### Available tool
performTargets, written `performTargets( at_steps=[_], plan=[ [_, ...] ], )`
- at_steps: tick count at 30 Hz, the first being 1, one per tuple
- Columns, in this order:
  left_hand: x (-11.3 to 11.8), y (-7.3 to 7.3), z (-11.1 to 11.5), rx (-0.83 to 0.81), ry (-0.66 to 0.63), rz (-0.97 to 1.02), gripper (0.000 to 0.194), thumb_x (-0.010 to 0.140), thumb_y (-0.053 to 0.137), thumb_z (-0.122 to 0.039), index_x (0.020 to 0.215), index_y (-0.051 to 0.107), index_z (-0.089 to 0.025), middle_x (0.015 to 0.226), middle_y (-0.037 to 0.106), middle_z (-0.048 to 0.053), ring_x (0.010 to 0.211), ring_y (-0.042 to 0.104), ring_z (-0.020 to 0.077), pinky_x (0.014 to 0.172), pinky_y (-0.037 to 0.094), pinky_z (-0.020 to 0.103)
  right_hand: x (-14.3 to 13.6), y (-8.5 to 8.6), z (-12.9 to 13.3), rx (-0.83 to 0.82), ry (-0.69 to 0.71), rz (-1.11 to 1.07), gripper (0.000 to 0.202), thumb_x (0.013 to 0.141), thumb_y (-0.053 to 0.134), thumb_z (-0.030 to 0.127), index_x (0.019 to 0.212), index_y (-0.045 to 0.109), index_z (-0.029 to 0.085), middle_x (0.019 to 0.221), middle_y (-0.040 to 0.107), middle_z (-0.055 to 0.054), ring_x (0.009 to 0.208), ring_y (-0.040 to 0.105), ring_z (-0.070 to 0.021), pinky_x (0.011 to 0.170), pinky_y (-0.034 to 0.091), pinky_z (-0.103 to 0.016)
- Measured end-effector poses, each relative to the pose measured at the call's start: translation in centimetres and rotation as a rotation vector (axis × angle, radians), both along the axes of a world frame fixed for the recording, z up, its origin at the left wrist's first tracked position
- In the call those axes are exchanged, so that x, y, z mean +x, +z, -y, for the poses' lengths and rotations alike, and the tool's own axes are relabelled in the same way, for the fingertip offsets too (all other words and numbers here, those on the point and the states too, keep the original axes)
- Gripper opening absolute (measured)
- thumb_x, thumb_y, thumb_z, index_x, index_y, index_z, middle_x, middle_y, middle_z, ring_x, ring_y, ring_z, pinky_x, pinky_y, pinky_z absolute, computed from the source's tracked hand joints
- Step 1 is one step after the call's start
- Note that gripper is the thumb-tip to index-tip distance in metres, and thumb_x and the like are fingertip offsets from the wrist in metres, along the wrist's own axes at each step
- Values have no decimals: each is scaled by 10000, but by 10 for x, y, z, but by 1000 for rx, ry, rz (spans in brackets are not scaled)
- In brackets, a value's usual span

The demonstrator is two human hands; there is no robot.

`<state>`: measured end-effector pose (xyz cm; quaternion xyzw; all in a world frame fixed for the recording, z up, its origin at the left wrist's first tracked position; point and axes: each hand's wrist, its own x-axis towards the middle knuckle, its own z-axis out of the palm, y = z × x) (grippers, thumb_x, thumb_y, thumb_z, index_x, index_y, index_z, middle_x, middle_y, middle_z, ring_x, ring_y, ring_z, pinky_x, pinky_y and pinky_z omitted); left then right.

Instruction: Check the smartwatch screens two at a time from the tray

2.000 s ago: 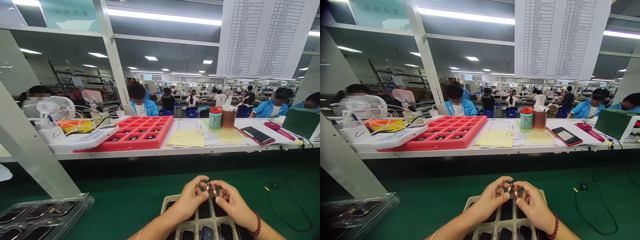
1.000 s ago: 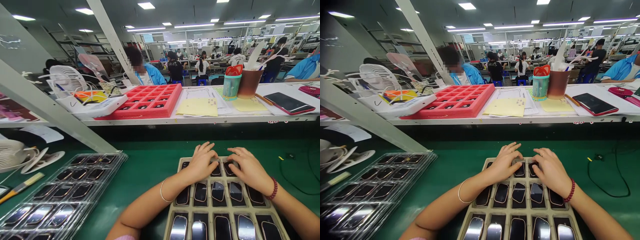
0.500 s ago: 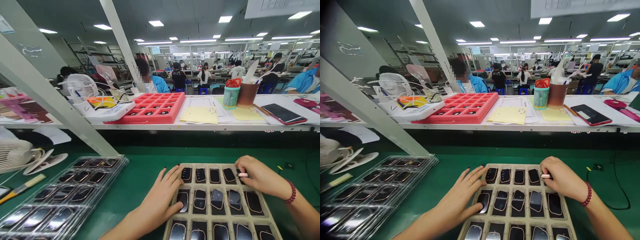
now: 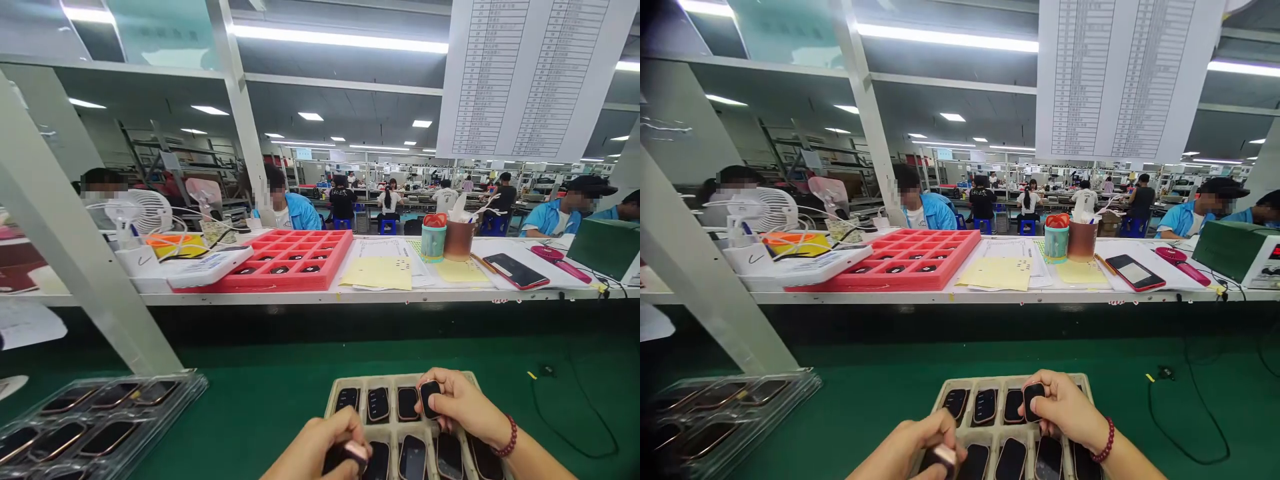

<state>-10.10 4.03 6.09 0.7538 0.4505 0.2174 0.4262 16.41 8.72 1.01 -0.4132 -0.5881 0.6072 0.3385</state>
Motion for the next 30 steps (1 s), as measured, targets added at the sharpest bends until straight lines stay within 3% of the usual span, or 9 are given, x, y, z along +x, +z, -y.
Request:
performTargets(
  at_steps=[3,6,9,11,14,17,23,30],
  plan=[
    [35,1,-22,-260,-61,321,151,727,577,-246,827,503,-162,743,626,14,588,546,103,574,448,224,4,-3,-4,-13,-39,-107,316,748,678,332,987,603,140,856,701,-73,399,448,-24,370,361,-144],
    [64,-11,-52,-342,4,559,349,728,625,-350,987,541,-132,740,620,32,475,507,73,456,368,192,5,-4,-7,-75,-90,-298,423,744,708,372,1097,606,161,818,680,-47,464,511,-55,389,409,-152],
    [75,-23,-72,-479,101,694,500,751,620,-342,1182,505,-117,758,634,62,561,597,115,453,346,179,5,-3,-8,-141,-136,-447,507,750,719,362,1204,571,190,762,642,-20,619,593,-114,492,511,-197],
    [73,-28,-77,-550,120,750,572,750,642,-327,1257,467,-126,884,652,101,654,636,137,496,388,186,6,-2,-9,-149,-148,-474,517,739,740,330,1209,575,195,758,629,-16,651,602,-122,533,536,-212],
    [64,-31,-75,-562,92,783,641,721,696,-346,1280,461,-138,966,644,114,635,630,120,520,412,195,7,1,-9,-135,-116,-464,480,718,762,307,1159,608,196,846,635,-30,617,591,-102,511,528,-197],
    [60,-34,-74,-553,28,787,678,682,733,-388,1262,475,-150,875,631,71,589,613,109,487,400,187,9,2,-9,-122,-62,-446,454,713,762,328,1123,621,191,956,639,-59,592,576,-85,490,508,-182],
    [61,-47,-76,-518,-76,773,642,608,781,-419,1125,499,-164,816,582,4,490,570,65,430,378,158,12,2,-4,-50,-12,-314,440,698,764,361,1083,631,194,844,628,-21,510,494,-57,460,465,-176],
    [62,-50,-79,-382,53,644,476,764,619,-305,1189,492,-132,922,602,76,784,630,159,547,451,204,8,4,-2,-20,-73,-93,481,823,595,384,1267,508,220,917,634,-60,797,623,-185,641,548,-311]
  ],
)
